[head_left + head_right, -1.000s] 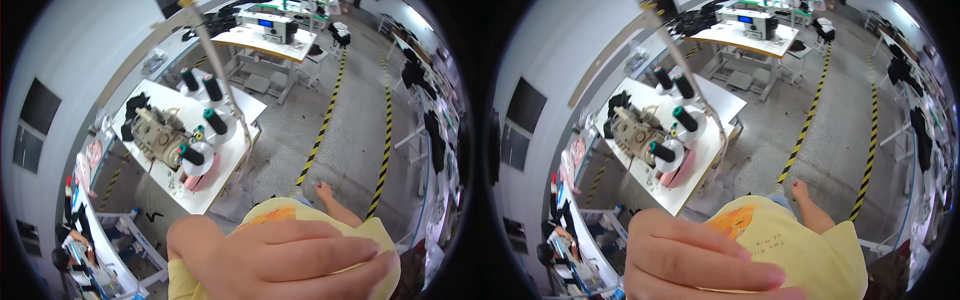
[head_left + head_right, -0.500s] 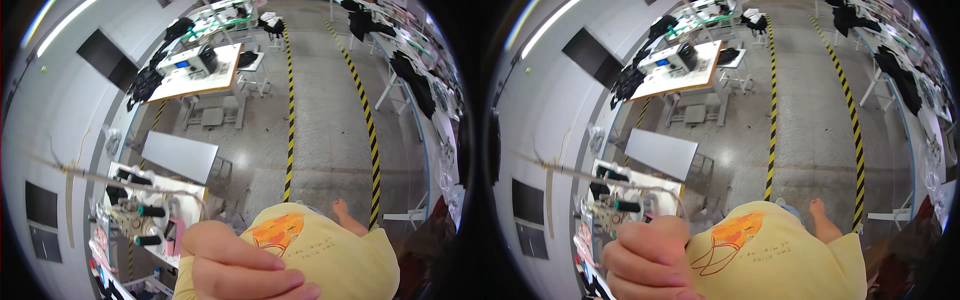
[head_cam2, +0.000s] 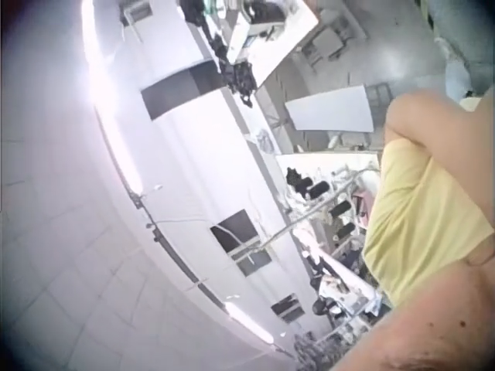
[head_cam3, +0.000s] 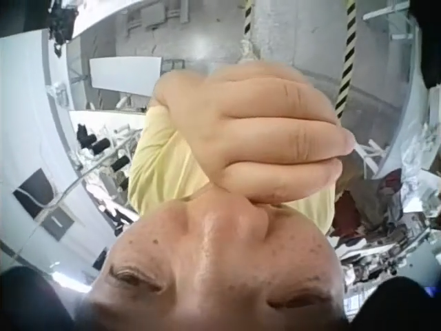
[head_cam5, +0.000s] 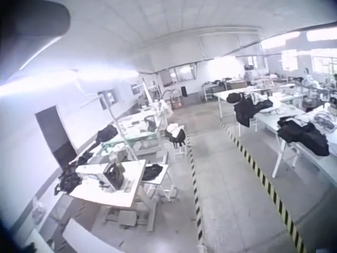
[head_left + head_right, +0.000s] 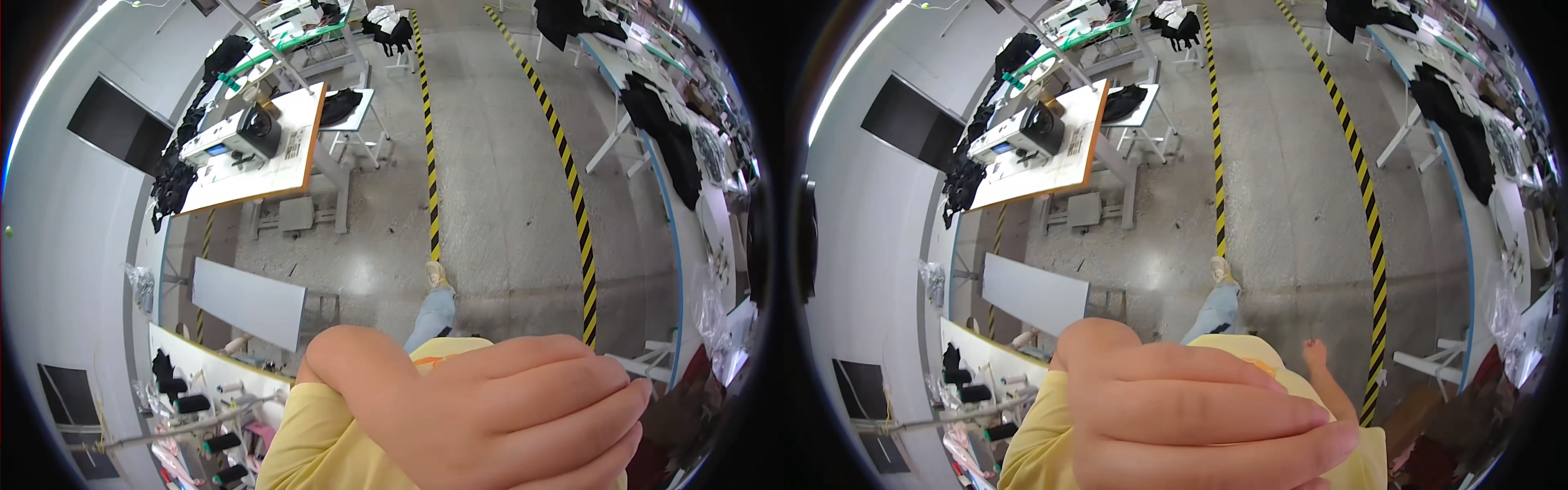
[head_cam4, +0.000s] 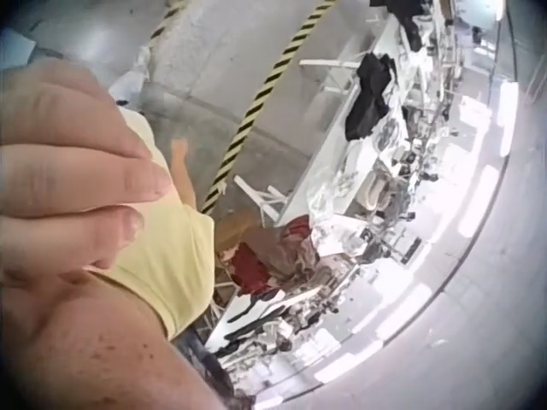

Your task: Threading an industrial sewing machine and preparing to sew fabric.

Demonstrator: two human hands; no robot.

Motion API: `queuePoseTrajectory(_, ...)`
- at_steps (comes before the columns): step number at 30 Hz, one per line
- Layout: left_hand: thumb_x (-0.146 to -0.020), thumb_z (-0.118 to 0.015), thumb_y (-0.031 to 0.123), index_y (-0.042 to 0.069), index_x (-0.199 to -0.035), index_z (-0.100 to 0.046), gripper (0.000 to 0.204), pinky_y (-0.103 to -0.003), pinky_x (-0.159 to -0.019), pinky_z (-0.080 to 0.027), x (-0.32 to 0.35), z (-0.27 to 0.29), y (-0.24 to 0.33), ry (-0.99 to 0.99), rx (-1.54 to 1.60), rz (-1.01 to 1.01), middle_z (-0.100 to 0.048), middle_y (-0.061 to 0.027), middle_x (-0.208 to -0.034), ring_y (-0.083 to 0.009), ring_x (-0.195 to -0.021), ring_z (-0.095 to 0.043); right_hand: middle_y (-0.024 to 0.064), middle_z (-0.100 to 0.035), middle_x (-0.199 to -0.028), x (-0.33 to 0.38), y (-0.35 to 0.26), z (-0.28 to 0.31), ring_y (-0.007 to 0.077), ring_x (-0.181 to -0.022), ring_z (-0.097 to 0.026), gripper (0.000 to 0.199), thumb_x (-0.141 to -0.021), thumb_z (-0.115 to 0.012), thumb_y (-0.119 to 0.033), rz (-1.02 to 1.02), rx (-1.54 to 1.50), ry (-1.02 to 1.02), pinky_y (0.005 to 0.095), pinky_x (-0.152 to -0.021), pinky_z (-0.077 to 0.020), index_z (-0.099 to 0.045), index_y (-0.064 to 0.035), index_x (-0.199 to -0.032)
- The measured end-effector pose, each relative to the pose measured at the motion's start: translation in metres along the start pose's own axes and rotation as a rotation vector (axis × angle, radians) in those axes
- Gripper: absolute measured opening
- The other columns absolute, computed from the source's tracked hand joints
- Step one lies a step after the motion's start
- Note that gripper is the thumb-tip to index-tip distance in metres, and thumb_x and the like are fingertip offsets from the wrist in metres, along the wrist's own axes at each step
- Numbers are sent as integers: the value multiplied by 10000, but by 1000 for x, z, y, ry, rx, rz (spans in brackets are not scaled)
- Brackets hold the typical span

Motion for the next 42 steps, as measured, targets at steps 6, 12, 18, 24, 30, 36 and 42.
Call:
queuePoseTrajectory(6,-801,-542,55,61,-812,-609,68,-234,-576,-472,2,61,-110,-30,44,-617,-617,-61,-826,-153,-701,-577,186,-625,-756,-75,-76,15,340,-789,-616,284,-754,-580,-283,-9,78,-86,394,-686,-469,-597,-3,-798)
queuePoseTrajectory(12,-737,-628,94,100,-890,-629,154,-333,-626,-452,25,112,-255,338,-47,-538,-619,-102,-971,-229,-750,-585,87,-639,-711,-157,-204,122,197,-645,-605,165,-755,-554,-157,-132,-284,43,331,-622,-466,-617,-7,-779)
queuePoseTrajectory(18,-738,-593,123,87,-892,-621,160,-373,-691,-458,14,49,-527,-201,-161,269,-620,-73,-918,-245,-814,-583,107,-599,-652,-292,-230,91,198,-578,-570,207,-772,-521,-183,-122,-255,-2,331,-556,-448,-603,7,-763)
queuePoseTrajectory(24,-798,-566,171,89,-949,-626,182,-384,-765,-470,97,27,-724,-535,-209,829,-625,-76,-970,-269,-909,-582,64,-519,-602,-459,-381,93,174,-501,-498,254,-837,-465,-239,-68,-359,-120,321,-473,-394,-599,-25,-806)
queuePoseTrajectory(30,-797,-557,163,75,-953,-619,190,-407,-789,-461,157,45,-872,-493,-198,1206,-613,-108,-984,-306,-927,-570,20,-439,-551,-595,-579,126,149,-425,-426,306,-903,-409,-294,-43,-379,-249,310,-389,-339,-595,-57,-850)
queuePoseTrajectory(36,-755,-591,136,71,-952,-625,211,-396,-766,-473,199,118,-934,0,-303,1488,-611,-132,-960,-306,-884,-583,-5,-397,-547,-734,-754,154,102,-353,-345,287,-913,-443,-362,20,-435,-295,262,-311,-285,-565,-102,-920)
queuePoseTrajectory(42,-742,-667,255,27,-1134,-548,468,-381,-784,-470,329,135,-1020,542,-100,1924,-599,-174,-978,-289,-879,-590,-12,-386,-555,-776,-878,113,88,-353,-334,302,-927,-422,-367,144,-325,-355,251,-306,-272,-580,-115,-979)
Point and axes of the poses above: each hand's wrist, its own x-axis away from the middle knuckle, its own z-axis out of the back of the hand, y = z × x, the point moved 10 cm from there along -x, towards the middle knuckle
